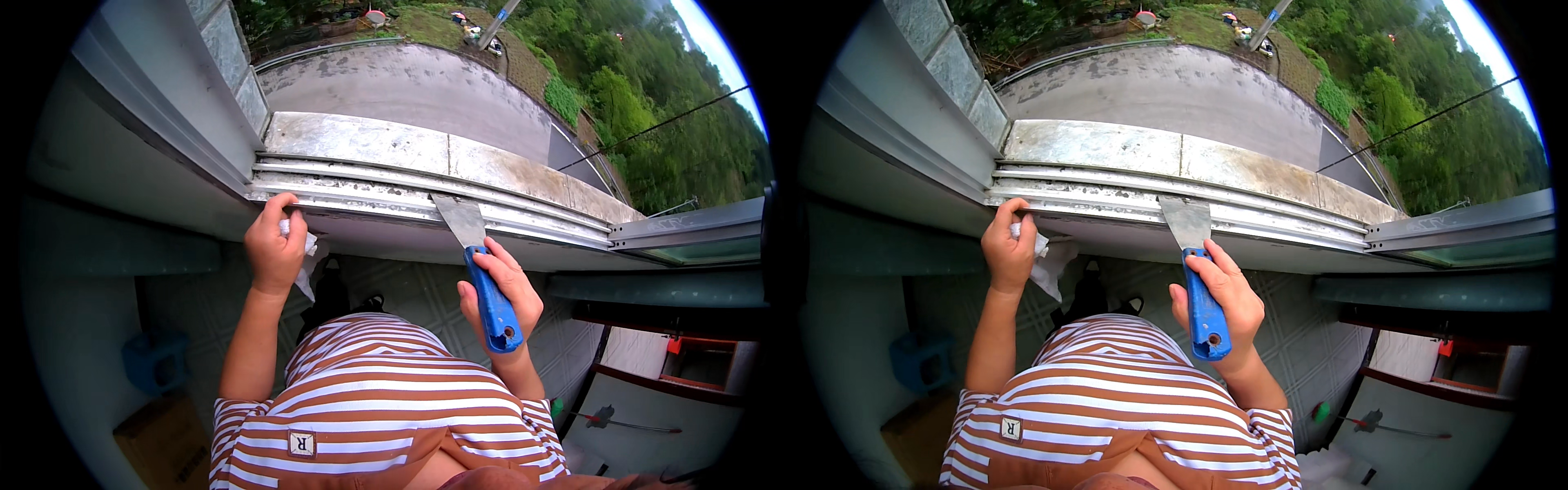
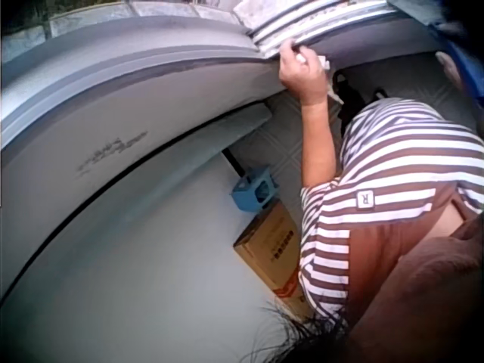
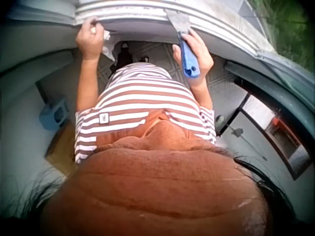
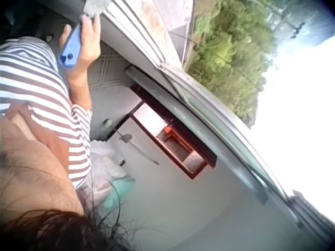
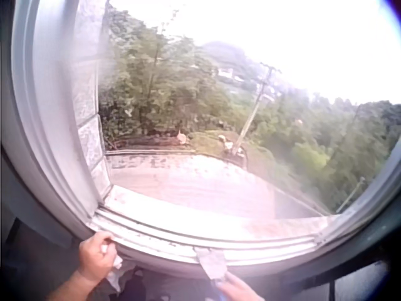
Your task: The person uses a blue-handled scraper to remove debris from a metal window sill. They repeatedly scrape along the length of the sill and occasionally wipe the area with a white cloth.
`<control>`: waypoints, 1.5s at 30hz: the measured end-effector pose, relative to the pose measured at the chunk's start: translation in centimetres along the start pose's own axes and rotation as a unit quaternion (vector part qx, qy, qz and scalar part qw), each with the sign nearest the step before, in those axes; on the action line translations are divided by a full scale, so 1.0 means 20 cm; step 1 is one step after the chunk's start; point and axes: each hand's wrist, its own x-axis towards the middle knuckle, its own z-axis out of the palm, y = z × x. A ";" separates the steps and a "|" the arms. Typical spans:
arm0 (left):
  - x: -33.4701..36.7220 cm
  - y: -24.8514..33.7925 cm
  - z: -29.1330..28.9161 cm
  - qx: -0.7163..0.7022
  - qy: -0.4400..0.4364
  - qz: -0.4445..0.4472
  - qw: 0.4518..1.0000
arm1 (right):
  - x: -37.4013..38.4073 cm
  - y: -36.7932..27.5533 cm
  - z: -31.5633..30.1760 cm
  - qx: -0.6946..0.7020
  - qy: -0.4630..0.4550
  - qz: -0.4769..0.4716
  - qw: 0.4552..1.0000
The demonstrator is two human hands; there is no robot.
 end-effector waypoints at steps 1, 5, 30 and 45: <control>0.00 0.00 0.00 -0.001 0.006 0.004 1.000 | 0.00 0.01 0.01 0.007 0.002 -0.002 1.000; 0.01 0.01 -0.02 0.015 -0.005 0.025 1.000 | -0.03 0.03 0.08 0.012 0.039 -0.012 0.999; 0.02 0.01 -0.04 -0.017 -0.048 -0.012 0.999 | 0.67 0.08 0.10 0.280 -0.055 0.281 0.916; 0.05 -0.02 -0.05 -0.025 -0.067 0.006 0.997 | 0.97 0.27 0.18 0.201 -0.155 0.397 0.882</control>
